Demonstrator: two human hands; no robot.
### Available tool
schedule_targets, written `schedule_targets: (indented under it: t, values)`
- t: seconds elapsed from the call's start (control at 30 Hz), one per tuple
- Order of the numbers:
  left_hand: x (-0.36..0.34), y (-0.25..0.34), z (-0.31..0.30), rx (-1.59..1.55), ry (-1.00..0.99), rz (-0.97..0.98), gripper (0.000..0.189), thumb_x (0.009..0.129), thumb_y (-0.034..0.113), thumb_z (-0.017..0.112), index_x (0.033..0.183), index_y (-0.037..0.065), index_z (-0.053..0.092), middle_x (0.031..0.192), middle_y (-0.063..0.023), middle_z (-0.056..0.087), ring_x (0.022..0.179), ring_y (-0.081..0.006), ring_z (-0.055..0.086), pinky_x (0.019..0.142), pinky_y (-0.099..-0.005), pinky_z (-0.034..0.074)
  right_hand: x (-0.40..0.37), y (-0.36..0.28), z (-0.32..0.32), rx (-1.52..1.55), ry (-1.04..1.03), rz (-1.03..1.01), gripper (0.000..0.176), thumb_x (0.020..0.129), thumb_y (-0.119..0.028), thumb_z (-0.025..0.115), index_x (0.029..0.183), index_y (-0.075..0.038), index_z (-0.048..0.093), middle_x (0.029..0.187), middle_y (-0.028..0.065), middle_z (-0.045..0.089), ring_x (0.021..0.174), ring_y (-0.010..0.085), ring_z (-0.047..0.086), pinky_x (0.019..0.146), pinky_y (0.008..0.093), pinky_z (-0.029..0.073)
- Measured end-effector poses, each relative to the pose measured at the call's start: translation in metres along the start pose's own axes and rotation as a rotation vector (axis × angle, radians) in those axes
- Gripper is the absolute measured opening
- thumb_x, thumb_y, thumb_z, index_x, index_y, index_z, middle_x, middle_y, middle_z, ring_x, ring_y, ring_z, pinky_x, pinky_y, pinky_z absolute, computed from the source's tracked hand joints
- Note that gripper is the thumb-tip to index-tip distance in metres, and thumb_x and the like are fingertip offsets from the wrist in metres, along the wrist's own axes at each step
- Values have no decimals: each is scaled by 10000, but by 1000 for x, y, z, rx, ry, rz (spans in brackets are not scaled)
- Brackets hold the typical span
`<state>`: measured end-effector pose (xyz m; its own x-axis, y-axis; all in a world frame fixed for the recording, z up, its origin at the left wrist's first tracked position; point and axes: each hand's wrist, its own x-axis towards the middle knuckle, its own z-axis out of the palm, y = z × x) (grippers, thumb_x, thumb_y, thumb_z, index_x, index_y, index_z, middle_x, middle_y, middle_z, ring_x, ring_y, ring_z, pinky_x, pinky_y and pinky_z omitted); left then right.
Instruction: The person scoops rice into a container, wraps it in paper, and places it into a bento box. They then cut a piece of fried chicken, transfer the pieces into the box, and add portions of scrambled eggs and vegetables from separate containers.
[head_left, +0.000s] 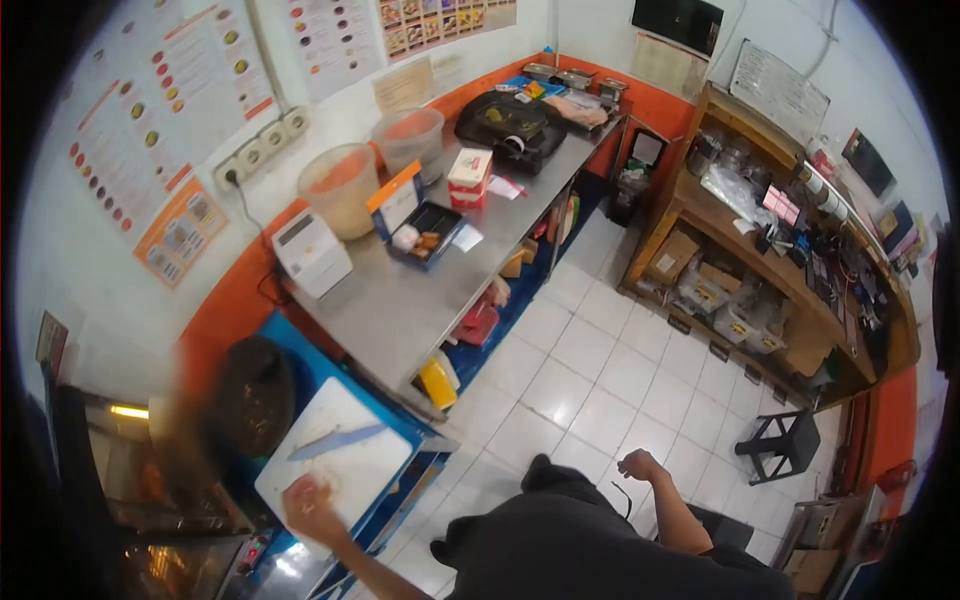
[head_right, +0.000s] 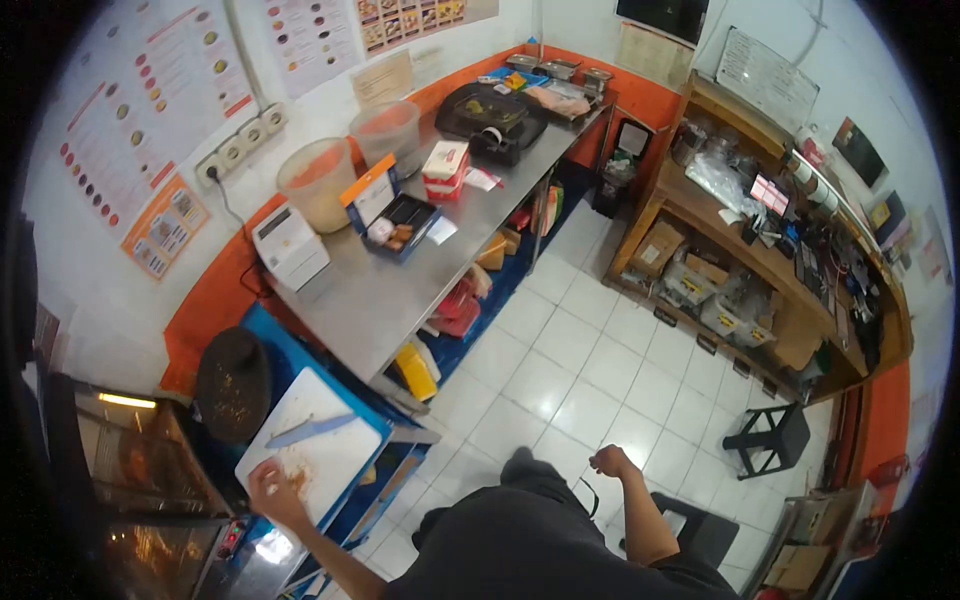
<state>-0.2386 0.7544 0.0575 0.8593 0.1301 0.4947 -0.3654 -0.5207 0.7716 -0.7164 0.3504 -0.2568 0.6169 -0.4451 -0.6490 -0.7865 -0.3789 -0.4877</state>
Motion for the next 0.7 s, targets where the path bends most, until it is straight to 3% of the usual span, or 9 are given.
schedule_targets:
  t: [0.03, 0.13, 0.17, 0.27, 0.4, 0.47, 0.57, 0.67, 0.7]
  values:
    - [-9, 15, 41, -25, -109, -23, 70, 877, 46, 679, 867, -17, 708, 734, -88, 667, 610, -156, 615, 570, -279, 460, 3, 5, -30, 313, 74, 71, 272, 796, -299, 747, 829, -30, 749, 842, 114, 751, 769, 238, 729, 749, 362, 576]
    - [-19, 107, 141, -108, -398, -23, 139, 905, 77, 699, 854, -52, 700, 668, -94, 650, 541, -162, 599, 542, -281, 429, 25, -27, -142, 66, 214, -37, 234, 878, -242, 707, 860, -10, 735, 773, 104, 737, 773, 198, 725, 708, 325, 567]
    - [-20, 114, 174, -172, -459, 39, 168, 947, 127, 673, 934, -33, 723, 668, -74, 665, 529, -83, 557, 473, -232, 406, 37, -46, -177, 39, 257, -29, 238, 881, -235, 710, 844, -1, 728, 758, 103, 733, 750, 187, 714, 693, 311, 561]
    - [-15, 168, 256, -276, -572, -57, 135, 920, 81, 681, 957, -42, 722, 758, -120, 698, 567, -156, 615, 572, -294, 477, 90, -95, -267, 195, 317, -74, 251, 910, -224, 690, 844, 17, 711, 768, 101, 728, 733, 169, 692, 684, 296, 551]
    - [-17, 167, 368, -289, -661, 49, 116, 904, 62, 691, 966, -30, 723, 821, -137, 717, 626, -166, 639, 598, -288, 496, 186, -142, -351, 673, 285, -260, 220, 945, -189, 622, 933, 17, 699, 897, 114, 727, 777, 183, 684, 702, 320, 540]
    - [-14, 173, 421, -283, -693, 70, 111, 897, 56, 696, 967, -24, 723, 827, -141, 721, 656, -172, 651, 606, -282, 498, 236, -164, -394, 716, 231, -298, 217, 983, -186, 608, 1019, 18, 672, 940, 98, 715, 788, 175, 681, 732, 301, 544]
    - [-13, 170, 509, -279, -782, 1, 107, 894, 59, 702, 968, -13, 729, 824, -139, 726, 674, -169, 663, 623, -288, 509, 303, -181, -452, 900, 176, -263, 243, 989, -229, 636, 1056, 4, 655, 932, 101, 703, 800, 173, 675, 755, 312, 554]
    - [-1, 210, 591, -368, -756, -66, 146, 920, 97, 689, 990, -24, 733, 807, -100, 736, 651, -126, 658, 612, -292, 528, 351, -203, -529, 1005, 203, -233, 277, 981, -231, 634, 1092, 22, 660, 946, 135, 713, 815, 204, 688, 745, 316, 558]
    - [7, 232, 613, -413, -826, -230, 176, 960, 98, 637, 1044, -34, 717, 827, -96, 741, 677, -117, 659, 645, -278, 539, 376, -201, -557, 1016, 185, -245, 285, 981, -219, 632, 1121, 30, 647, 971, 136, 707, 837, 206, 686, 758, 322, 560]
